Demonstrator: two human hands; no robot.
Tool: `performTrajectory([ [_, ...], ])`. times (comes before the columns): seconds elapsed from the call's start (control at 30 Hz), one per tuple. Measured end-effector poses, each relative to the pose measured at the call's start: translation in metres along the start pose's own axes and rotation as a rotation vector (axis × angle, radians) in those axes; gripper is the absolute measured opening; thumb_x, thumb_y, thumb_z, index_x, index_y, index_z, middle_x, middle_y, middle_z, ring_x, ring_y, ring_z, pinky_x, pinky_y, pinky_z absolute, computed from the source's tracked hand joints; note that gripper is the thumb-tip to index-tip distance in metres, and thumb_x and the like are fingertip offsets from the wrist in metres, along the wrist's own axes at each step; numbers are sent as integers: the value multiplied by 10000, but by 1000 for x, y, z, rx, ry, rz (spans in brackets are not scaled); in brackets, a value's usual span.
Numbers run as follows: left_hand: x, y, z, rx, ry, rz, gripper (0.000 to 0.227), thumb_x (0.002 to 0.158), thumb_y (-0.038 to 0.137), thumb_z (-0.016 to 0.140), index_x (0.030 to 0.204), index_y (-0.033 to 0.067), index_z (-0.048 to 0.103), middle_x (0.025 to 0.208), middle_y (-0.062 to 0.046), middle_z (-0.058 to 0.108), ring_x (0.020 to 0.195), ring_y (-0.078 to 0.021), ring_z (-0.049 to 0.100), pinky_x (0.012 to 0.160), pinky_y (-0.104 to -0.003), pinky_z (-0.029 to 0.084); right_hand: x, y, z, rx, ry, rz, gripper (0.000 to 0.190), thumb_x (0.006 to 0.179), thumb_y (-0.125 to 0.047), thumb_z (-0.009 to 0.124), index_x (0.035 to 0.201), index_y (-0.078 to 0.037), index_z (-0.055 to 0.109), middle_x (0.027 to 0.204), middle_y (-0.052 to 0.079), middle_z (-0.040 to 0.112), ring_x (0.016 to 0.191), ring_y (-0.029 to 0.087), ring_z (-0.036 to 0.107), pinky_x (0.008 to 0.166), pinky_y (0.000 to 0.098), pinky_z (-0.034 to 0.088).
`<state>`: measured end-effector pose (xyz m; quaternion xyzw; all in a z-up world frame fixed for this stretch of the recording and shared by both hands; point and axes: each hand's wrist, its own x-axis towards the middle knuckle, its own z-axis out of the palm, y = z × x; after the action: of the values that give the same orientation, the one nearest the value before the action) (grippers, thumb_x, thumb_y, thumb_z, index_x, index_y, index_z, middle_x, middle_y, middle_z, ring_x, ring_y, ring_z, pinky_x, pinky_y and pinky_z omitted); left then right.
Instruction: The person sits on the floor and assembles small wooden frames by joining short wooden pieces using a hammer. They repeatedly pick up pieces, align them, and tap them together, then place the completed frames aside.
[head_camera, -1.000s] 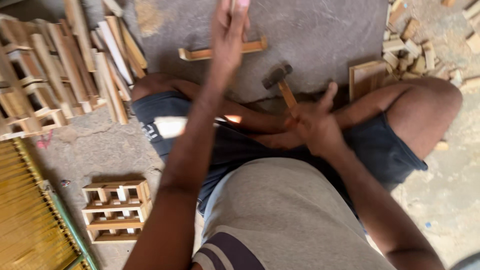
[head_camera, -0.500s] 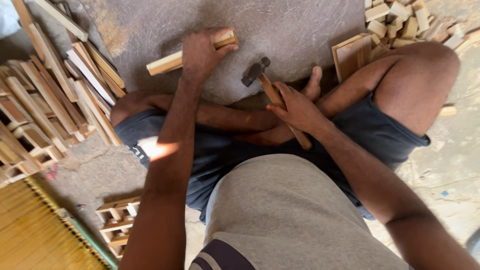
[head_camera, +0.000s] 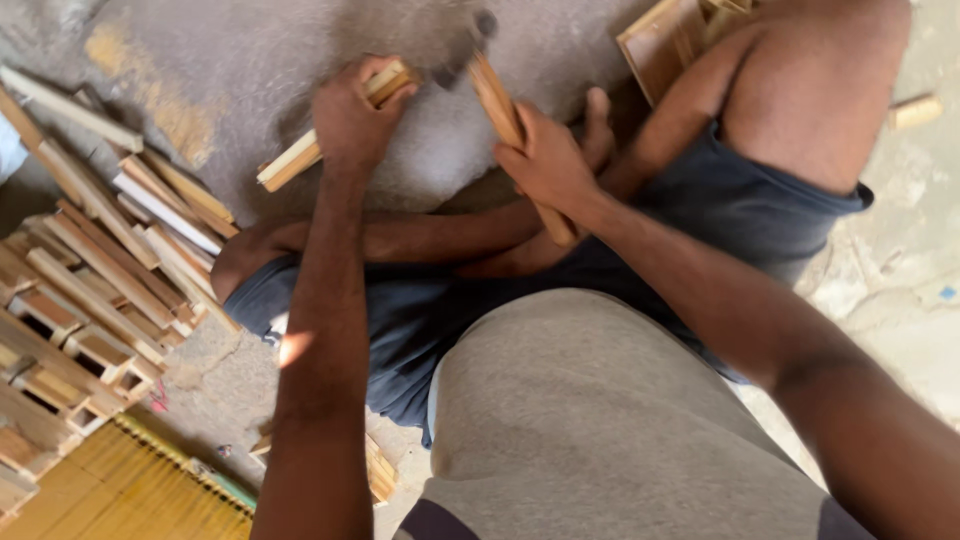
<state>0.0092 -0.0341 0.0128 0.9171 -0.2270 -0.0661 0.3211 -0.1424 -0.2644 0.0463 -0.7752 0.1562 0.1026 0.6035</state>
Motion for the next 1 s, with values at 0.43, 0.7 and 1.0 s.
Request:
performTrajectory([
  [0.43,0,-4,4,124,24,73,545,876,361,925,1313,171,659,1025,-98,782,831,-257,768,722,-395,602,-29,-43,-31,-375,227,-738,347,1012,-204,677,1287,-31,556,965,157,734,733,183,677,652,421,506],
  [0.7,-5,-16,15,134,-33,-101,1053,835,419,912,1589,33,285,927,-137,779,695,-305,726,684,-446,585,15,-24,-18,-635,-258,-223,373,1109,-322,578,1235,23,516,789,188,711,676,281,651,593,383,473],
  [1.0,-1,-42,-56,-1197,443,-178,356,1049,211,687,1357,70,578,1110,-146,734,943,-240,779,832,-364,642,-28,-7,-44,-140,-55,-24,290,1028,-287,634,1108,-45,495,609,11,557,425,99,542,373,265,426],
])
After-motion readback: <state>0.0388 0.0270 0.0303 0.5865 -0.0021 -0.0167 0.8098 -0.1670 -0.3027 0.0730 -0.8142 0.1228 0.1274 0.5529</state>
